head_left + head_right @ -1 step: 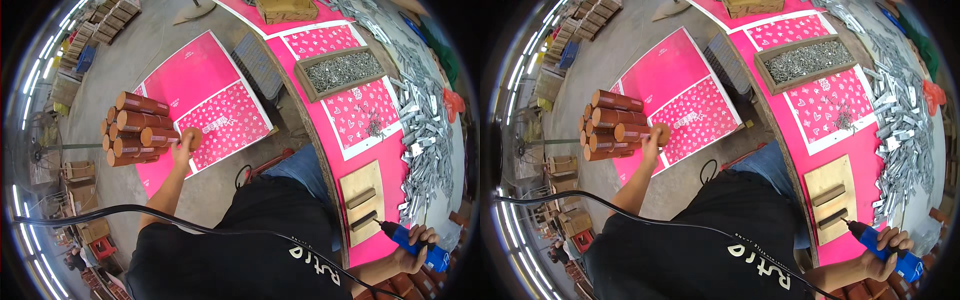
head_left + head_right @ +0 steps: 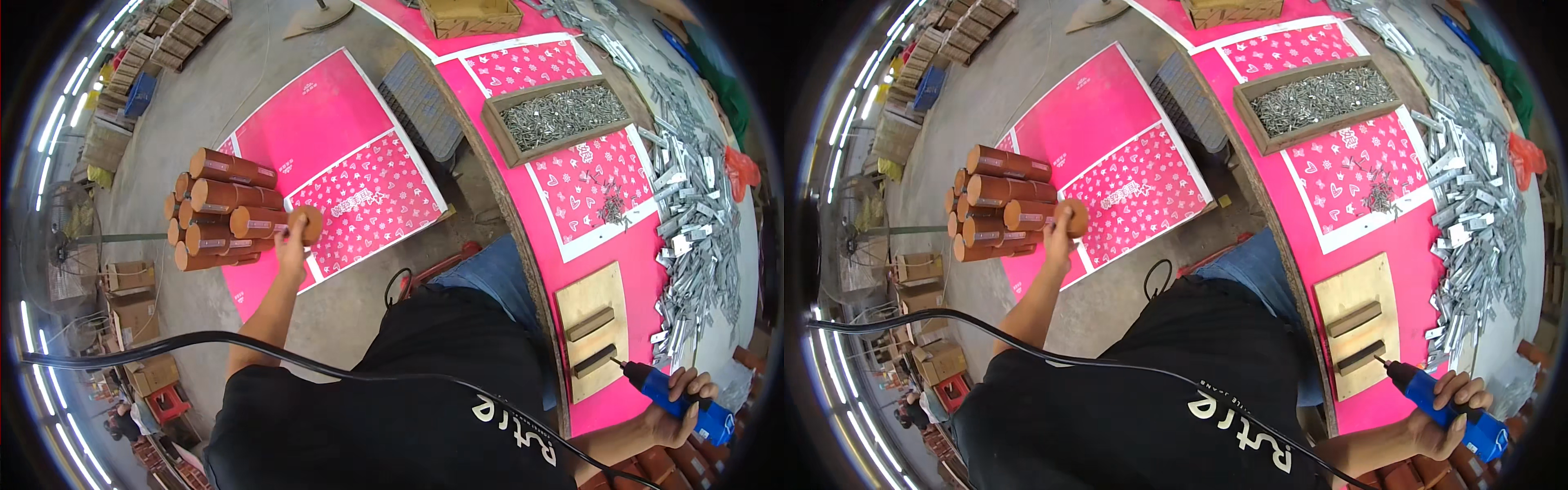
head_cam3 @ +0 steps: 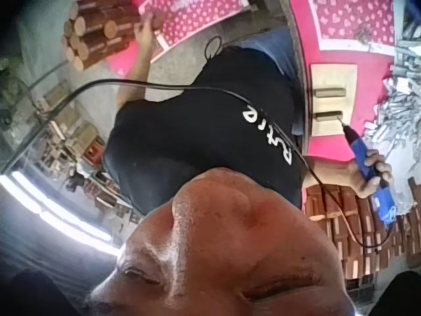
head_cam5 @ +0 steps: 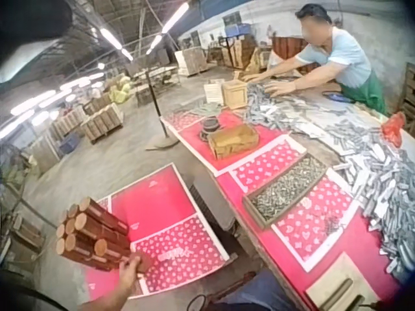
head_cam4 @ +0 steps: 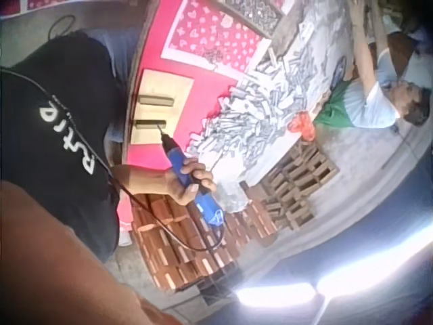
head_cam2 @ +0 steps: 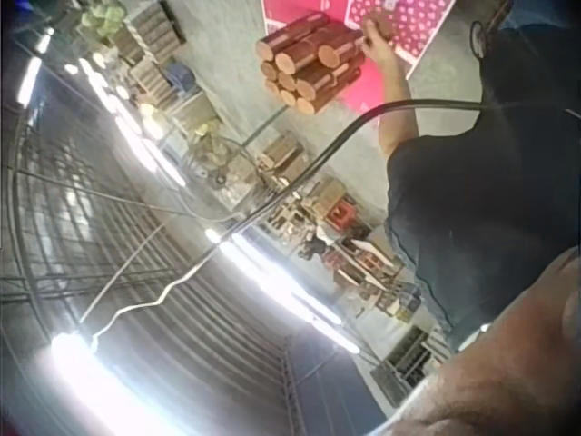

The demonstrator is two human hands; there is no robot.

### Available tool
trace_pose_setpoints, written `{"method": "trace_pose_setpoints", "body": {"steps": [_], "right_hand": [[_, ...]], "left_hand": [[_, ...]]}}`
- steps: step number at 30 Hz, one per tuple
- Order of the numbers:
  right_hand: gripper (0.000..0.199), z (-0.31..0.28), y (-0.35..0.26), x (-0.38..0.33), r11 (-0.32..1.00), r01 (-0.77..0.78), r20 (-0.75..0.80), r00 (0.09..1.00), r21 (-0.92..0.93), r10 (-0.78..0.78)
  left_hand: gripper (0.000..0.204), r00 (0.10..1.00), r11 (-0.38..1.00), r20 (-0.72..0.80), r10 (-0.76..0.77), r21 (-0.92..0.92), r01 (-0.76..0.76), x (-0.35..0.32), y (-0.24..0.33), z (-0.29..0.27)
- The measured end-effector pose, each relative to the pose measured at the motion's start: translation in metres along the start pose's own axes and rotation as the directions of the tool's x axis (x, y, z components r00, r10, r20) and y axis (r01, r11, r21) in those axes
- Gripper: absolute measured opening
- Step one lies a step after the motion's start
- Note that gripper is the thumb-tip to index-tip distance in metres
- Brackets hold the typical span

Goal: The recorder is assembling metal brackets onto curved wooden blocks using an electric screwdriver.

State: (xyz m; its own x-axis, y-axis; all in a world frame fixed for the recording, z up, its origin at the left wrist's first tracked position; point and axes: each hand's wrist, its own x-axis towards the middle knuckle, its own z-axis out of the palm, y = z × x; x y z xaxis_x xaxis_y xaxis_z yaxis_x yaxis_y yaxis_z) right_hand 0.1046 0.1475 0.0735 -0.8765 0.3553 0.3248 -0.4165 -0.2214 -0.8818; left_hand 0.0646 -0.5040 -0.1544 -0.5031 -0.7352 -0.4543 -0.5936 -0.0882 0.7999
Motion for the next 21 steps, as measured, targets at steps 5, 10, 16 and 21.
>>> {"method": "trace_pose_setpoints", "body": {"steps": [5, 10, 16, 21], "right_hand": [[0.029, 0.001, -0.003, 0.008, 0.999, -0.002, 0.039, 0.999, 0.046, 0.000], [0.028, -0.002, 0.001, 0.012, 0.997, -0.015, 0.066, 0.998, 0.074, 0.011], [0.028, -0.005, -0.001, 0.000, 0.996, 0.007, 0.090, 0.996, 0.084, -0.015], [0.028, -0.013, 0.005, -0.010, 0.994, -0.038, 0.133, 0.991, 0.102, 0.025]], "left_hand": [[0.072, 0.975, 0.937, 0.213, 0.058, -0.348, 0.020, 0.000, 0.049, -0.024], [0.075, 0.974, 0.901, 0.090, 0.209, -0.406, -0.156, -0.041, 0.108, -0.025], [0.099, 0.318, 0.067, 0.116, 0.941, 0.856, -0.512, -0.062, 0.138, -0.045], [0.104, 0.371, 0.074, 0.095, 0.924, 0.906, -0.417, -0.034, 0.096, -0.083]]}}
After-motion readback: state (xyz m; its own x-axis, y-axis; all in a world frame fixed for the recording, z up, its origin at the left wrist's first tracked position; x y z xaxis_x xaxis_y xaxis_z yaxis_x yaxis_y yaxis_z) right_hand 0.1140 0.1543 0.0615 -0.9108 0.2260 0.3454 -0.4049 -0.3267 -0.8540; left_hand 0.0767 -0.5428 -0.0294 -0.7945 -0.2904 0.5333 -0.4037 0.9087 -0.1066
